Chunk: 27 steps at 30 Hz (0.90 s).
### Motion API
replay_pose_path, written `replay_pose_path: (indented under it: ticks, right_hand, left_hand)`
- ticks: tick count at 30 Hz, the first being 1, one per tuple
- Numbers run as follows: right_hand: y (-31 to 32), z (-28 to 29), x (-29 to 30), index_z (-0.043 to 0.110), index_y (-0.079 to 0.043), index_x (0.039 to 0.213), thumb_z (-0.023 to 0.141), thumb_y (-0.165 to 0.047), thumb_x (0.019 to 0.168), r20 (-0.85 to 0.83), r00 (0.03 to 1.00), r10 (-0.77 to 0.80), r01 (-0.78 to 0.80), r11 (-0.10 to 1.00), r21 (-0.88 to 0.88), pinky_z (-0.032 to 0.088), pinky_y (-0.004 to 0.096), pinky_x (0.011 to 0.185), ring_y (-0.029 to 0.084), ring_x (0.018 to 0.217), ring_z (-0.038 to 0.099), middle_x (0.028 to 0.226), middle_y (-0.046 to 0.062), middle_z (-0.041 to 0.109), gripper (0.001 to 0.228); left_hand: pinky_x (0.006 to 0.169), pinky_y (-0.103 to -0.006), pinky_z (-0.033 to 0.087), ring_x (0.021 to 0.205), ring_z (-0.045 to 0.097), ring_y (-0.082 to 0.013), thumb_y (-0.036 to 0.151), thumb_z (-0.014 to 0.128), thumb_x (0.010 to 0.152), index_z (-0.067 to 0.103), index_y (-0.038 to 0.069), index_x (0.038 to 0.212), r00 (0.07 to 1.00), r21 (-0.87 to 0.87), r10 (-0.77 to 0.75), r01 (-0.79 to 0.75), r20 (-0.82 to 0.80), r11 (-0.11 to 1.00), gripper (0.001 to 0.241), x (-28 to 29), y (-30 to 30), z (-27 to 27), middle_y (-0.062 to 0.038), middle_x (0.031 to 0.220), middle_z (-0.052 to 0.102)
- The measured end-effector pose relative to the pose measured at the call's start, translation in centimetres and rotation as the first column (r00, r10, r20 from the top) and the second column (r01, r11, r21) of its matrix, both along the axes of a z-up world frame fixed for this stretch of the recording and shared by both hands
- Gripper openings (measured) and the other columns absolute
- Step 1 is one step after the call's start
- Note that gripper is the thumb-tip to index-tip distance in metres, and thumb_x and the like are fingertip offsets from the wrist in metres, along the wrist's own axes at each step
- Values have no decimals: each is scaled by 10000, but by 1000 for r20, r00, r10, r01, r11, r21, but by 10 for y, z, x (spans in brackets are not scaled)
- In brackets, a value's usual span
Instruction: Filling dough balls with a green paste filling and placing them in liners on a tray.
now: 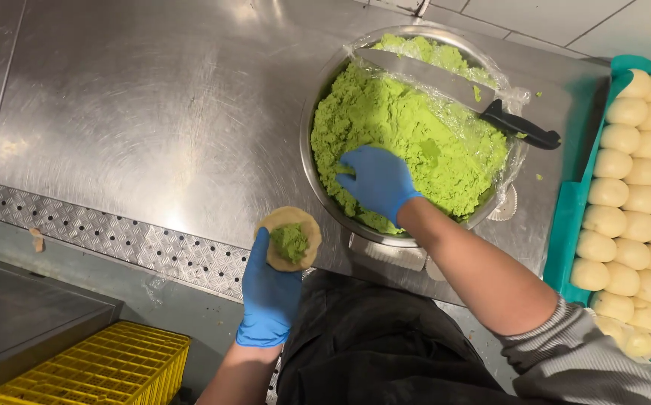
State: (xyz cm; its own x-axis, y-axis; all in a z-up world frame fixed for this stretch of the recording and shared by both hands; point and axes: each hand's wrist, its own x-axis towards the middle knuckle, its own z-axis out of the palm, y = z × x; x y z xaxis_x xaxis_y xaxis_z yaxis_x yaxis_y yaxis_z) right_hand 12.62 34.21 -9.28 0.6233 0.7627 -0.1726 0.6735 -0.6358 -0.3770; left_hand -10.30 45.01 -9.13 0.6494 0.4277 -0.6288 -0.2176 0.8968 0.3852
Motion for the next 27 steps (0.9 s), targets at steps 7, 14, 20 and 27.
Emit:
replay_pose_path:
  ticks: [7, 14, 20, 27]
  right_hand:
    - [-28, 31, -25, 674, -135, 852, 648, -182, 775, 624, 604, 497, -532, 834, -148, 485, 340, 686, 203, 808, 606, 859, 18, 591, 94]
    - [-37, 13, -26, 698, -107, 813, 634, -216, 758, 610, 481, 629, -700, 695, -165, 466, 334, 725, 191, 843, 572, 936, 29, 605, 138]
    - [-42, 0, -30, 732, -86, 824, 651, -207, 728, 586, 447, 676, -687, 679, -259, 477, 341, 806, 202, 940, 582, 1021, 27, 637, 174]
    - [-57, 27, -19, 747, -107, 1112, 714, -184, 777, 317, 916, 244, -298, 945, 134, 513, 344, 785, 209, 838, 628, 899, 25, 641, 346]
  left_hand:
    - [1103, -410, 425, 1305, 537, -230, 363, 520, 1045, 483, 49, 1460, 999, 50, -44, 42, 31, 998, 522, -3, 6, -8, -97, 1392, 559]
    - [1103, -428, 434, 1296, 553, -250, 403, 467, 1032, 471, 49, 1444, 998, 37, -36, 34, 44, 999, 544, 10, 3, 10, -107, 1384, 569]
    - [1112, -420, 430, 1305, 548, -248, 431, 437, 1052, 464, 32, 1462, 994, 77, -82, 77, 71, 994, 573, 13, -3, 16, -122, 1392, 564]
    - [1098, -420, 436, 1293, 557, -243, 436, 415, 1059, 478, 45, 1443, 989, 68, -118, 112, 89, 991, 552, 17, -8, 14, -113, 1369, 579]
